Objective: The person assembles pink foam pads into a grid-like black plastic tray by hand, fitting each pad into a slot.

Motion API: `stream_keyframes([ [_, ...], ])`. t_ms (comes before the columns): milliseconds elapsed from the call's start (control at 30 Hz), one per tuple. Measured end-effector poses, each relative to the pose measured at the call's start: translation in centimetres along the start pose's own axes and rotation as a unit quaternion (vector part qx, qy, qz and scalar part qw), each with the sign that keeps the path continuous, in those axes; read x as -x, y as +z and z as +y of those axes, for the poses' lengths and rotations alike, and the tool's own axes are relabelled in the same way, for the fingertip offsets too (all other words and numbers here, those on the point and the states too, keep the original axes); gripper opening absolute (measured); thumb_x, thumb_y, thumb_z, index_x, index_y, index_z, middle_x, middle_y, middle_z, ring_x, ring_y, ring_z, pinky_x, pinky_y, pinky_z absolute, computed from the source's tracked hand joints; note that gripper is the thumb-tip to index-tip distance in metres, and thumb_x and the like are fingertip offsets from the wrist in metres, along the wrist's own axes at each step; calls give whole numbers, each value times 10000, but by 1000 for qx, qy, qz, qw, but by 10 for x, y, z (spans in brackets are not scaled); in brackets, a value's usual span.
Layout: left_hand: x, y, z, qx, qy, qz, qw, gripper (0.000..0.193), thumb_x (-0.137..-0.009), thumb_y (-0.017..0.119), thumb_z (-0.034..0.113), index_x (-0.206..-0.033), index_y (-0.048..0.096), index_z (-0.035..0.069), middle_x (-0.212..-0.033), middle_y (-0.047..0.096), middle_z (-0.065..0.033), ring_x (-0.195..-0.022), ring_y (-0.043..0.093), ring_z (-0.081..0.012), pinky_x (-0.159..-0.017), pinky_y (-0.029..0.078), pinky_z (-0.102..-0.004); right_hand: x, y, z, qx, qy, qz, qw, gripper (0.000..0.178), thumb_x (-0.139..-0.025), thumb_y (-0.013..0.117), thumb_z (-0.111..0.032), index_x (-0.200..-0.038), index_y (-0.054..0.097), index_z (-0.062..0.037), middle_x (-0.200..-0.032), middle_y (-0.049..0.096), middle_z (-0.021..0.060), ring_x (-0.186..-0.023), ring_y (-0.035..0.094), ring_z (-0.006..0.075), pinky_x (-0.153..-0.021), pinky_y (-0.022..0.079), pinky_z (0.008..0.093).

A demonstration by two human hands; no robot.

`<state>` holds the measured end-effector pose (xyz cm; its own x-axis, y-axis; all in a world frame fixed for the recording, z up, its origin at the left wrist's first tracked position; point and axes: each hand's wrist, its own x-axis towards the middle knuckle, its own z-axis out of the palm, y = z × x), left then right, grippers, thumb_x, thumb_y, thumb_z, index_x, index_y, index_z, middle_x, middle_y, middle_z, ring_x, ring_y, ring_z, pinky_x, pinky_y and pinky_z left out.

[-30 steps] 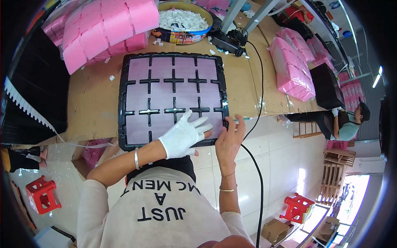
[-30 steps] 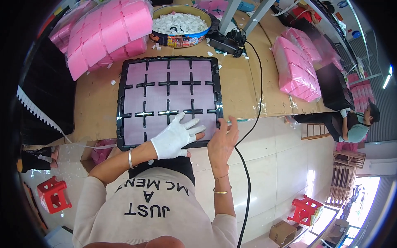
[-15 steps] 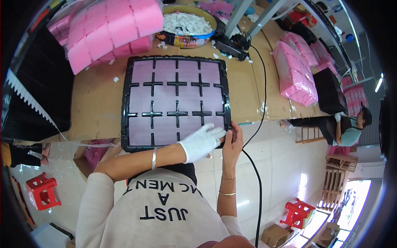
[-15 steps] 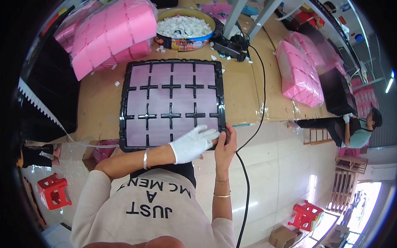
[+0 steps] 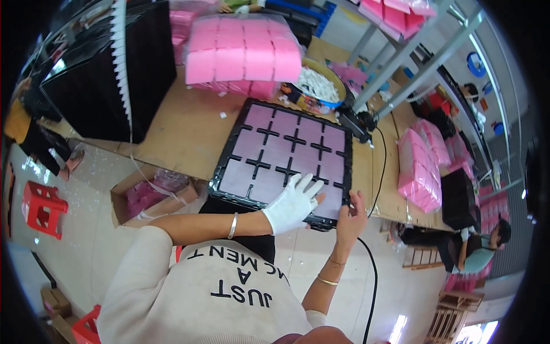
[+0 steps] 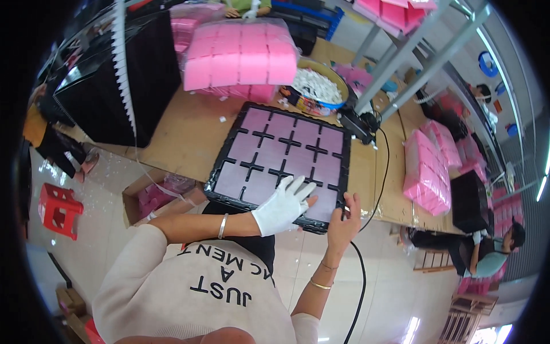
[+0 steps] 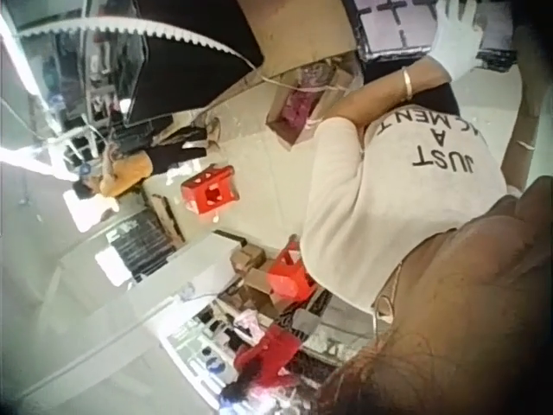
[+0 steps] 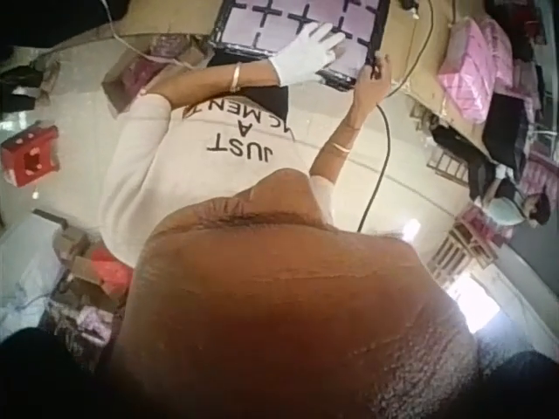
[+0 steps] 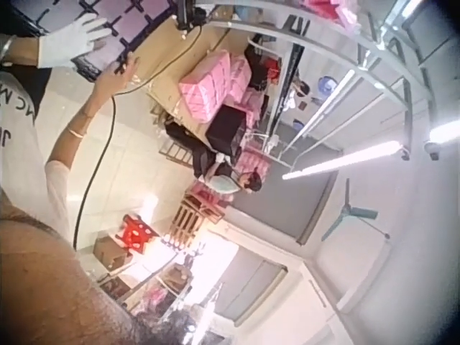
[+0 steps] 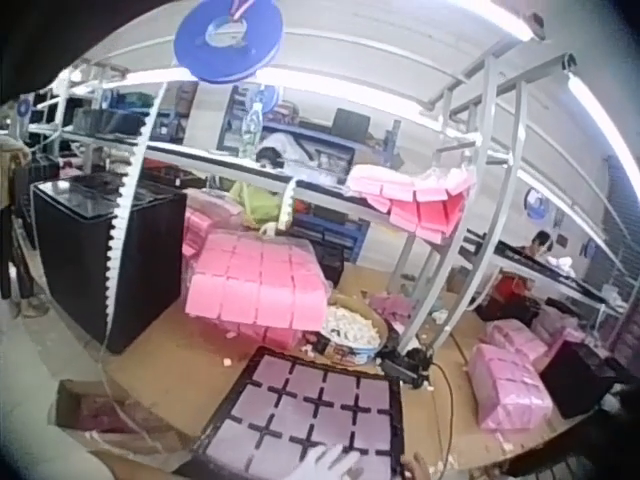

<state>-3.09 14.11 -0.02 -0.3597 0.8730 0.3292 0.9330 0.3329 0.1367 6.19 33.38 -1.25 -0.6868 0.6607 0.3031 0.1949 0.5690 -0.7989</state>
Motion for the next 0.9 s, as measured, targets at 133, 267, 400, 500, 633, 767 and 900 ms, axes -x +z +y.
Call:
stream_keyframes([
  [133,-1,-34,-21,58,51,126,989,455,-870,564,35,-1322,587,-5,-1483,495,-238,-1316,521,-445,-1068,446,-480,-2,1,-79,-393,-62,-7,917,468,-1066,499,-167,-1468,461,69,-1524,487,218,-1377,517,271,-1144,415,363],
  [267,40,-149,-69,101,-12,381,919,478,-847,612,-76,-1304,661,56,-1172,722,-159,-1061,698,-350,-942,553,-397,-5,29,-98,-419,-151,-71,893,502,-1104,455,-273,-1478,443,61,-1561,445,182,-1442,436,273,-1218,341,407],
  [400,145,-255,-83,-119,-326,558,754,521,-878,809,222,-1272,620,-60,-1148,699,-197,-987,702,-286,-892,549,-362,4,84,-52,-220,-196,-117,948,297,-1028,597,-117,-1296,652,0,-1526,502,178,-1398,495,261,-1150,392,352],
  [500,247,-314,-105,193,-179,781,566,386,-952,718,114,-1295,616,-31,-1185,702,-111,-1060,695,-264,-950,557,-369,15,117,-70,-194,-204,-182,942,290,-988,637,-69,-1267,673,-1,-1522,511,158,-1390,507,259,-1129,424,353],
  [633,331,-345,-144,206,-214,861,413,499,-892,764,124,-1313,586,-76,-1222,687,-163,-1039,702,-282,-935,563,-380,11,135,-119,-251,-216,-219,918,270,-968,631,-83,-1225,694,-27,-1471,568,171,-1357,548,314,-1136,406,400],
  [767,421,-380,-237,248,-174,890,341,383,-914,748,133,-1252,686,-36,-1143,735,-153,-1027,702,-308,-941,538,-382,-3,152,-159,-220,-305,-238,895,248,-974,627,-80,-1207,700,-35,-1447,592,153,-1335,567,299,-1123,420,399],
  [900,478,-401,-335,-412,-551,541,484,336,-908,664,125,-1236,738,124,-1104,728,-245,-1046,700,-373,-938,515,-400,-20,177,-179,-247,-315,-253,881,212,-963,634,-52,-1157,716,-31,-1409,620,148,-1311,586,288,-1107,439,391],
])
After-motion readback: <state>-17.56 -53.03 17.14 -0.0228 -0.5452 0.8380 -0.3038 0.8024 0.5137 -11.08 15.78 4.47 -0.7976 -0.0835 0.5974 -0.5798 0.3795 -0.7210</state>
